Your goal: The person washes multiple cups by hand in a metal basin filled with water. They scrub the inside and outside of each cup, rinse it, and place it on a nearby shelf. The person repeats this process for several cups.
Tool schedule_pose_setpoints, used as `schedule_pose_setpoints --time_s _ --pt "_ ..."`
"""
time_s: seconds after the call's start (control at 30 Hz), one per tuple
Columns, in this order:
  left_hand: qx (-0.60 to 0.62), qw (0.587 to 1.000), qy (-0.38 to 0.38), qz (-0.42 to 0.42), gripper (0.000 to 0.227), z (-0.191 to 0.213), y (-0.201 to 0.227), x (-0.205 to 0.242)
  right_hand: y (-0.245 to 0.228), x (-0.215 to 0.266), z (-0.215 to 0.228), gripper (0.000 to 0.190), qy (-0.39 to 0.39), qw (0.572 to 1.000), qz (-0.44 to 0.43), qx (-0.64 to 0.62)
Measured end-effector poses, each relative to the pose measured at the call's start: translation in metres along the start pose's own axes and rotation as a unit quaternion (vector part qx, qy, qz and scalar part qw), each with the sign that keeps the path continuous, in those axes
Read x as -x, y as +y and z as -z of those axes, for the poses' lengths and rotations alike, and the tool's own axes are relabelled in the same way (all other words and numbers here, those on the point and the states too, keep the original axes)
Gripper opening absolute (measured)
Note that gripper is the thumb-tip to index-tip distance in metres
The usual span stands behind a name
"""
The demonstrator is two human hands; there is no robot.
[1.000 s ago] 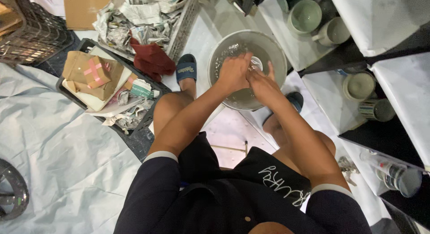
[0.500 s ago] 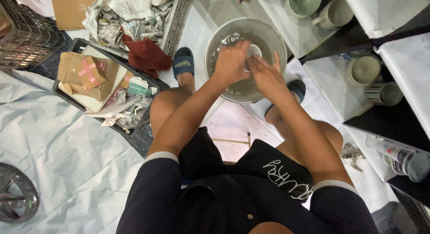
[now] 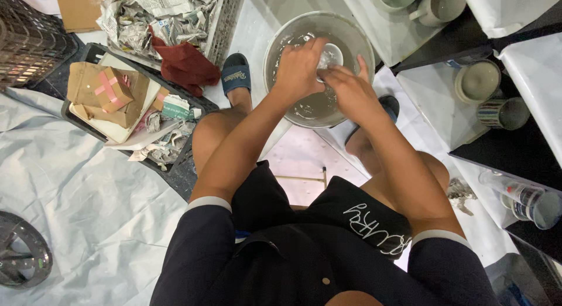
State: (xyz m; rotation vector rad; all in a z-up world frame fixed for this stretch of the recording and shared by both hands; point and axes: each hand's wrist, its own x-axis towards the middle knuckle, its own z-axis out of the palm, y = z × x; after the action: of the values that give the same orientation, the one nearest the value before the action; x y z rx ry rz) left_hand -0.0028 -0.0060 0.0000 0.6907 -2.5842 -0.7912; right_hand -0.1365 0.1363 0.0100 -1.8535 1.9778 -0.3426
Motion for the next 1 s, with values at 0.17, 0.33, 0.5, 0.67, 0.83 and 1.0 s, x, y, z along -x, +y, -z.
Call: schedule_pose_setpoints --time_s 0.17,0.33,0.5,0.67,0.83,1.0 --pt "0.024 1.000 0.016 -0.008 0.085 -0.004 0.004 -0.001 0.005 -0.008 -0.017 0.051 0.117 0.988 0.058 0.083" --pt "-0.006 1.000 -0.009 -0.011 0.087 -0.009 0.003 -0.003 0.008 -0.015 -0.025 0.042 0.084 0.995 0.049 -0.019" --pt "-0.008 1.000 -0.019 0.001 0.088 -0.020 -0.007 -0.002 0.011 -0.015 -0.015 0.042 0.039 0.995 0.041 -0.081" --pt "0.044 0.999 -0.023 0.014 0.086 -0.026 -0.017 -0.003 0.017 -0.016 0.018 0.040 0.064 0.993 0.045 -0.089" --pt "0.031 0.996 -0.070 0.053 0.088 -0.028 -0.016 -0.003 0.019 -0.013 0.043 0.038 0.068 0.978 0.006 -0.195" --pt "-0.033 0.995 -0.078 0.053 0.092 -0.027 -0.014 -0.002 0.020 -0.014 0.052 0.030 0.087 0.976 0.040 -0.197"
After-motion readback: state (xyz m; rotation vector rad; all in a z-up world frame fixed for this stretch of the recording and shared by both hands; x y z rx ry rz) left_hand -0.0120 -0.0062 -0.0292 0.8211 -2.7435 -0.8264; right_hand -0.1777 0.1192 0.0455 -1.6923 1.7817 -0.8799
